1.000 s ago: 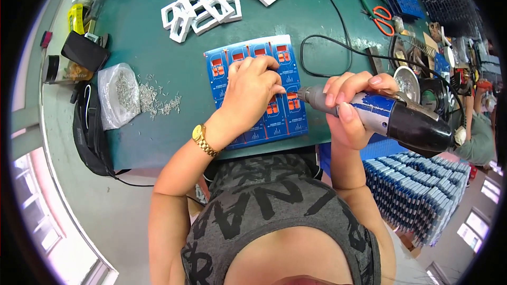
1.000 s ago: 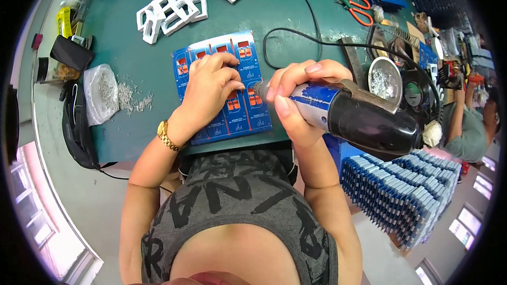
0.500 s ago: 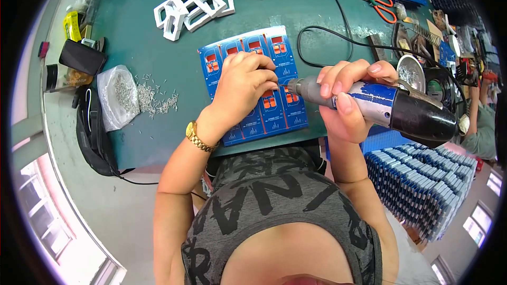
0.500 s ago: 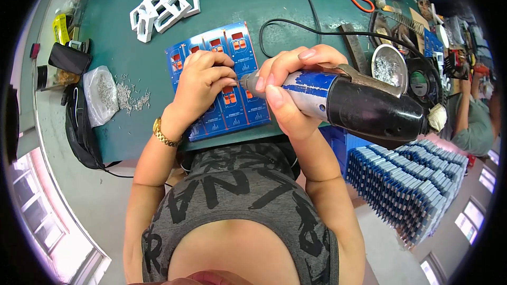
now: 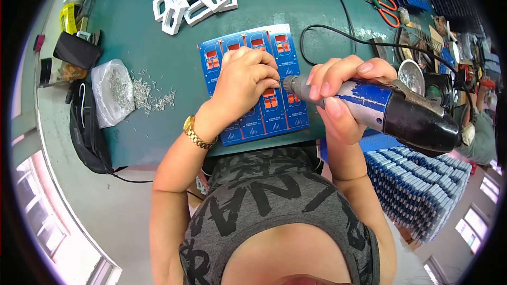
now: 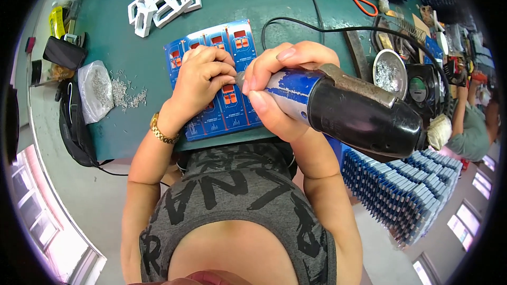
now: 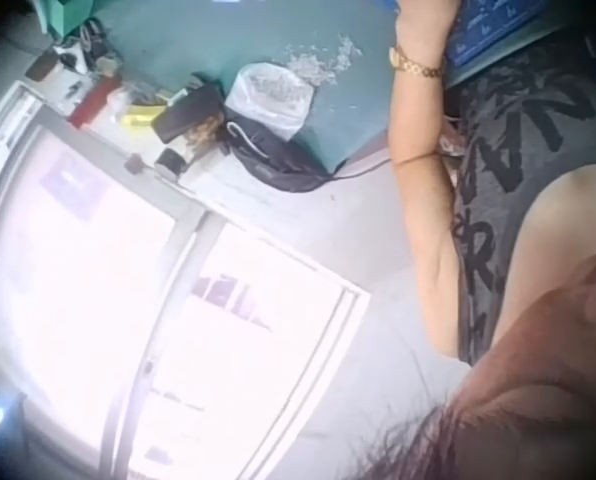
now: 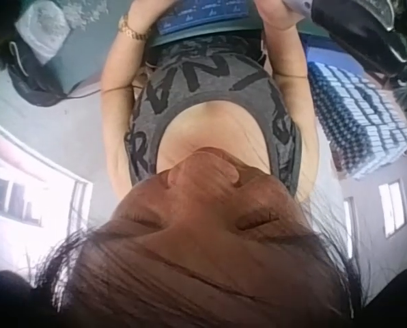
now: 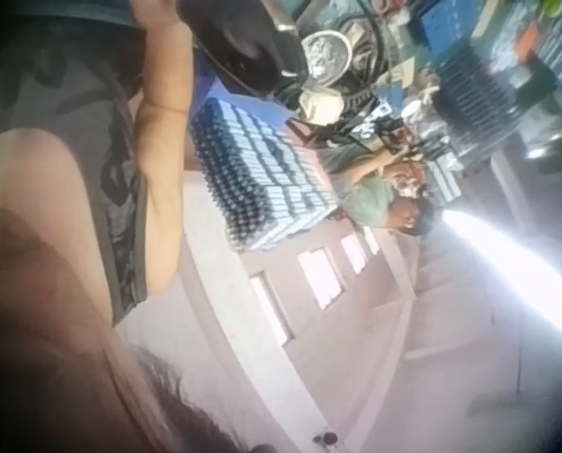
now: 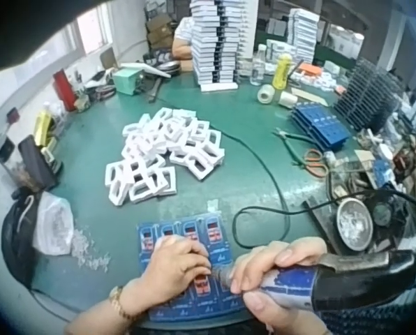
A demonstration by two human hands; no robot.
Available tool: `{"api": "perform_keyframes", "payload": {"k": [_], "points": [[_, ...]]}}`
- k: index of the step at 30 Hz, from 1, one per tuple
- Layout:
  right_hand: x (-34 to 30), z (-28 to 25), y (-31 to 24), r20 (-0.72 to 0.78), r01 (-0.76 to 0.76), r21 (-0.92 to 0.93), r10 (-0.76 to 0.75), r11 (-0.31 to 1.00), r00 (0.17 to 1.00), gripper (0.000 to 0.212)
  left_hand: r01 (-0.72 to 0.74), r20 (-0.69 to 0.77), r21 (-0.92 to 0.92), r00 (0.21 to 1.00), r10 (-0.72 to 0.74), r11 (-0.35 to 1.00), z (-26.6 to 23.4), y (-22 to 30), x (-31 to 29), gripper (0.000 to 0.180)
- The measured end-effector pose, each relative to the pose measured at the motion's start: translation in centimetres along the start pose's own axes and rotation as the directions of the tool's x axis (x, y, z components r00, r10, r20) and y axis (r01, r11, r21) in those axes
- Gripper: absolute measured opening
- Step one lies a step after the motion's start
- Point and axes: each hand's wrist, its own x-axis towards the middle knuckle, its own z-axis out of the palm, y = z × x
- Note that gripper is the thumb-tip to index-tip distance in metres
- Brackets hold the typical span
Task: The person assembles electronic components onto a circuit board and into plastic housings, securing them with screws. The assembly is performed by hand, using an electric screwdriver and pliers.
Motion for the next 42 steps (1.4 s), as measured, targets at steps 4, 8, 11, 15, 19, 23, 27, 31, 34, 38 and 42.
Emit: {"api": "perform_keyframes", "payload": {"k": [4,8,11,15,19,23,27,31,34,38,42], "points": [[1.2,0.8,0.1,-0.009,-0.039,-0.138,0.038,0.990,0.999,0.052,-0.027,0.014,-0.002,1.000,0.027,1.000,-0.9,0.3,-0.2,0.012],[1.9,1.4,0.4,0.036,-0.064,-0.242,0.075,0.968,0.997,0.050,0.135,-0.149,0.206,0.983,-0.105,0.969,-5.2,-0.8,-2.0,0.026],[2.2,1.9,0.5,0.097,-0.073,-0.261,0.101,0.963,0.990,0.050,0.474,-0.332,0.290,0.865,-0.378,0.831,-8.7,-4.0,-5.2,0.023],[2.7,2.4,0.9,0.174,-0.091,-0.290,0.147,0.953,0.974,0.050,0.740,-0.350,0.297,0.673,-0.652,0.604,-11.9,-5.2,-7.5,0.025],[2.6,2.9,1.3,0.077,-0.138,-0.198,0.156,0.970,0.985,0.053,0.653,-0.314,0.262,0.754,-0.578,0.710,-11.6,-6.8,-8.5,0.022],[3.0,2.2,1.7,0.233,-0.065,-0.183,0.107,0.981,0.967,0.051,0.635,-0.303,0.246,0.768,-0.564,0.733,-11.4,-7.2,-8.8,0.018],[3.0,0.6,1.9,0.294,-0.123,0.103,0.088,0.987,0.952,0.051,0.495,-0.293,0.348,0.864,-0.408,0.797,-10.8,-7.2,-8.5,0.012],[3.1,-1.3,0.8,0.326,-0.023,0.093,-0.009,0.995,0.945,0.053,0.457,-0.265,0.374,0.887,-0.379,0.807,-10.2,-7.3,-7.6,0.012],[2.0,-1.0,-0.6,0.197,0.055,-0.016,-0.051,0.998,0.979,0.053,0.548,-0.330,0.311,0.828,-0.453,0.776,-9.4,-5.7,-6.2,0.012],[1.2,-0.9,-1.5,0.084,0.133,-0.099,-0.125,0.986,0.989,0.054,0.320,-0.288,-0.048,0.902,-0.320,0.946,-6.5,-2.1,-3.2,0.013],[0.5,-1.1,-1.8,0.048,0.127,-0.153,-0.121,0.980,0.991,0.052,0.175,-0.145,-0.141,0.970,-0.195,0.974,-2.5,0.9,-0.3,0.008]]}}
